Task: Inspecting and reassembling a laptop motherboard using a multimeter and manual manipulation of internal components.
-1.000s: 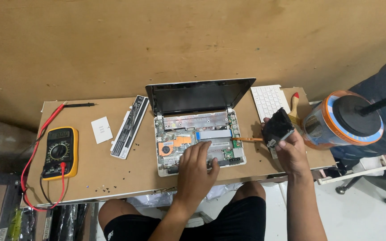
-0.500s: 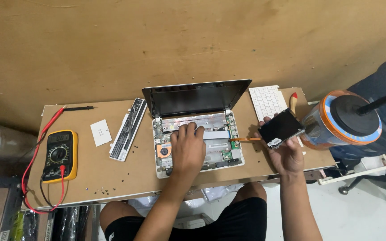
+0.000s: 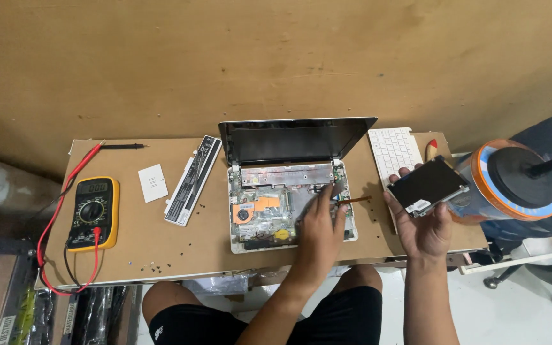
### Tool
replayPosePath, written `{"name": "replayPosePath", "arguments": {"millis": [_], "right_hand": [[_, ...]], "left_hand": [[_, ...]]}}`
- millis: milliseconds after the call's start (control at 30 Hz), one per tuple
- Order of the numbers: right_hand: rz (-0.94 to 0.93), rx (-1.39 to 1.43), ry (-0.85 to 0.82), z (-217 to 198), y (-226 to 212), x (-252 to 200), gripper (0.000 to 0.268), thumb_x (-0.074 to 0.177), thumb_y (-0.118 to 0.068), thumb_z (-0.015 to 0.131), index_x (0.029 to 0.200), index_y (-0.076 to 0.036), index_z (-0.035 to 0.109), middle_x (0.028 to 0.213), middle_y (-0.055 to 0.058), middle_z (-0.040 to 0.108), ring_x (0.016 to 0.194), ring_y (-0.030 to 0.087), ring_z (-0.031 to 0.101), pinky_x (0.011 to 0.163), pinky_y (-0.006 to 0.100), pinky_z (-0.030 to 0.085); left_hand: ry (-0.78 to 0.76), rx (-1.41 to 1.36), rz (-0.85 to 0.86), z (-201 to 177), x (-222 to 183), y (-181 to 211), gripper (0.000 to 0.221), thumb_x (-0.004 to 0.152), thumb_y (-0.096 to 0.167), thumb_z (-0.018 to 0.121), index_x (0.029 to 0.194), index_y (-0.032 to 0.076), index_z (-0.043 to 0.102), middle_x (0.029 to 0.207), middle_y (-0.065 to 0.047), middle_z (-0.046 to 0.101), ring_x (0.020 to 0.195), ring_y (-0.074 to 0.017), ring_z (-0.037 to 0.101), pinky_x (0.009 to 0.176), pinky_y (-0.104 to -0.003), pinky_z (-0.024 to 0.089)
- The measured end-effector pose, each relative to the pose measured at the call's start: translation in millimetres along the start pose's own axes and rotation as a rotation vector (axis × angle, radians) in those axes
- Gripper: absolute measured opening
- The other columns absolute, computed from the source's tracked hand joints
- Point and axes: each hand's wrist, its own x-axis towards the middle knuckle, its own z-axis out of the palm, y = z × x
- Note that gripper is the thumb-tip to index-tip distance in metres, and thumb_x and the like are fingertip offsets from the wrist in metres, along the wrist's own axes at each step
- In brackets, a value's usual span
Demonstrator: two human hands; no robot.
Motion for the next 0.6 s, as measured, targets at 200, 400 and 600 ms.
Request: {"name": "replayPosePath", "arguments": {"millis": [200, 400, 600], "right_hand": [[-0.014, -0.106, 0.045, 11.6, -10.9, -9.2, 0.087, 0.079, -0.042, 0.069, 0.153, -0.004, 0.045, 0.147, 0.026, 0.057, 0.134, 0.041, 0.057, 0.107, 0.065, 0.049], [-0.038, -0.571, -0.088, 32.7, -28.2, -2.6, 0.090, 0.072, -0.029, 0.075, 0.151, -0.001, 0.040, 0.145, 0.029, 0.055, 0.134, 0.043, 0.057, 0.112, 0.060, 0.048], [-0.029, -1.243, -0.405, 89.4, -30.1, 17.0, 0.076, 0.078, -0.014, 0.079, 0.146, 0.001, 0.049, 0.143, 0.021, 0.059, 0.135, 0.031, 0.058, 0.111, 0.041, 0.051]], "left_hand": [[0.131, 0.065, 0.154, 35.9, -16.9, -3.4, 0.045, 0.096, 0.004, 0.058, 0.140, -0.008, 0.054, 0.136, -0.030, 0.060, 0.126, -0.0453, 0.059, 0.100, -0.053, 0.050], [0.062, 0.308, 0.257, 75.9, -26.8, -26.8, 0.056, 0.095, 0.008, 0.057, 0.147, -0.008, 0.045, 0.152, -0.030, 0.043, 0.141, -0.0472, 0.040, 0.112, -0.052, 0.040], [-0.093, 0.245, 0.169, 67.5, -28.5, -17.8, 0.075, 0.092, 0.004, 0.061, 0.155, -0.011, 0.024, 0.160, -0.036, 0.029, 0.152, -0.0503, 0.023, 0.113, -0.057, 0.038]]}}
